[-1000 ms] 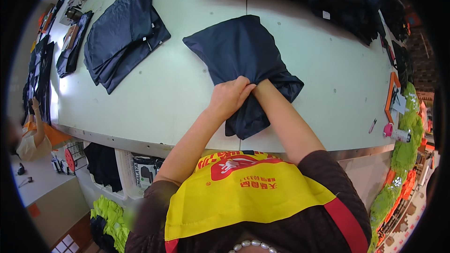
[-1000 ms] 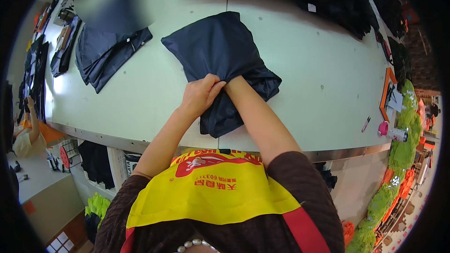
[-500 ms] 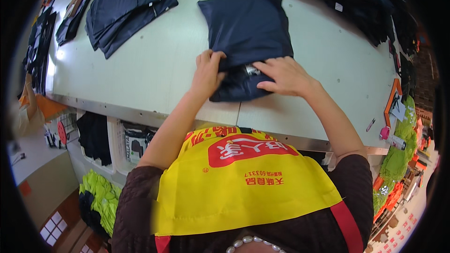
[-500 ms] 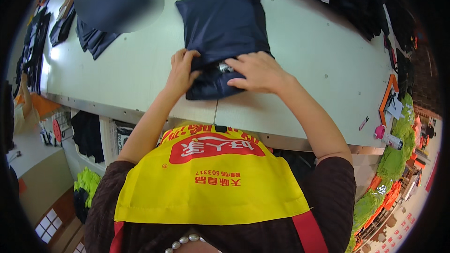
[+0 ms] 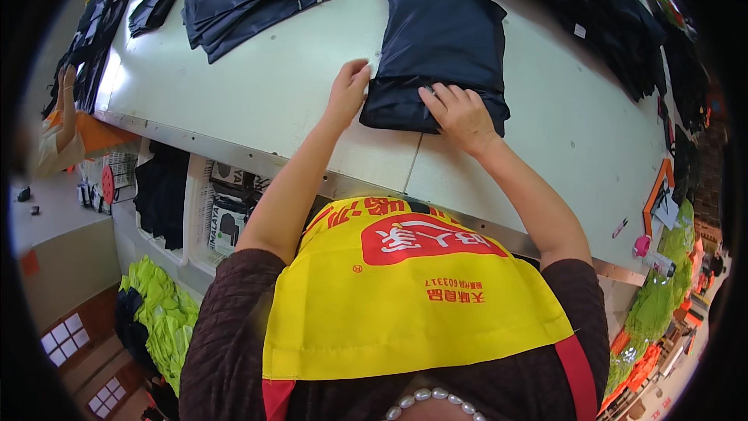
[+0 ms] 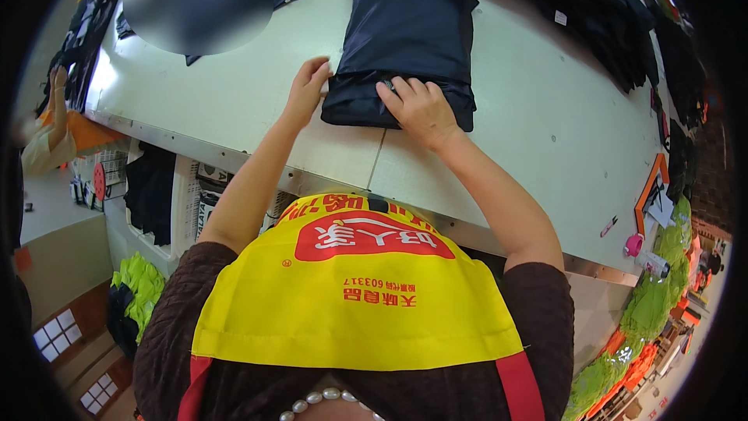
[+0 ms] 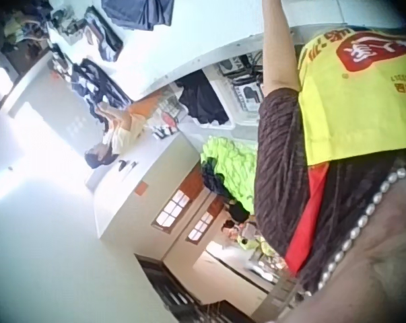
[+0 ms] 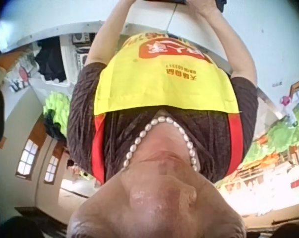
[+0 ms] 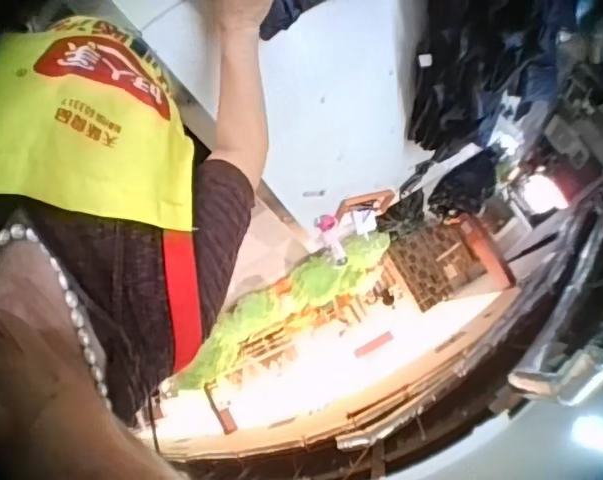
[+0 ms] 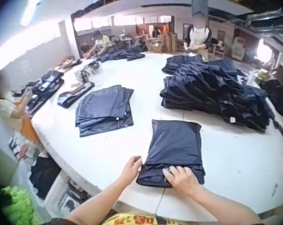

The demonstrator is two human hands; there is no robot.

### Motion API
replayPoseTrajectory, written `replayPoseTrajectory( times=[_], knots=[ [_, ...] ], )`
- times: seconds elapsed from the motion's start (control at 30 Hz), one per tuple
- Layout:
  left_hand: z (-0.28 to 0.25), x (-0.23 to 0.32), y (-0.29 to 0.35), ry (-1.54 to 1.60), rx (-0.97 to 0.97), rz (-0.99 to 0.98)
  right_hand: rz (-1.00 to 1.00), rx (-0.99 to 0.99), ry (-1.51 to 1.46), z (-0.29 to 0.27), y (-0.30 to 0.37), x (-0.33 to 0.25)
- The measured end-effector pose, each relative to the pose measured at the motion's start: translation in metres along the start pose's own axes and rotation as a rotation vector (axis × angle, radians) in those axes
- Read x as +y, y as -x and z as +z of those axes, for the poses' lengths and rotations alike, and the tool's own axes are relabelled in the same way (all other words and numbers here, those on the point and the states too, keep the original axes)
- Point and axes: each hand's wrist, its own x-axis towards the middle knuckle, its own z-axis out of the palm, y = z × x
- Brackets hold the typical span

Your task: The person folds a black jacket on a table. They smooth the fabric, fold the sleeves and body, and place the folded jacket into a white plastic basket. The person repeats this process with another jacket.

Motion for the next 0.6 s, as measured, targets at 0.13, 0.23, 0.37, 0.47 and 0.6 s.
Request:
replayPoseTrajectory(
  times=[0.13,0.23,0.37,0.47,0.6],
  knots=[
    [-0.011,-0.027,0.056,-0.145,0.173,0.165,0.167,-0.002,-0.282,-0.009,-0.019,0.016],
    [-0.008,-0.027,0.085,-0.754,-0.013,0.777,0.236,-0.046,-0.27,-0.008,-0.026,0.016],
    [0.022,-0.028,0.068,-1.049,-0.146,1.129,0.262,-0.062,-0.15,-0.007,-0.036,0.001],
    [0.032,-0.026,0.05,-1.136,-0.126,1.162,0.238,-0.036,-0.078,-0.004,-0.035,-0.004],
    [0.033,-0.026,0.042,-0.99,-0.108,1.283,0.075,0.163,0.186,0.003,-0.026,-0.007]
  ],
)
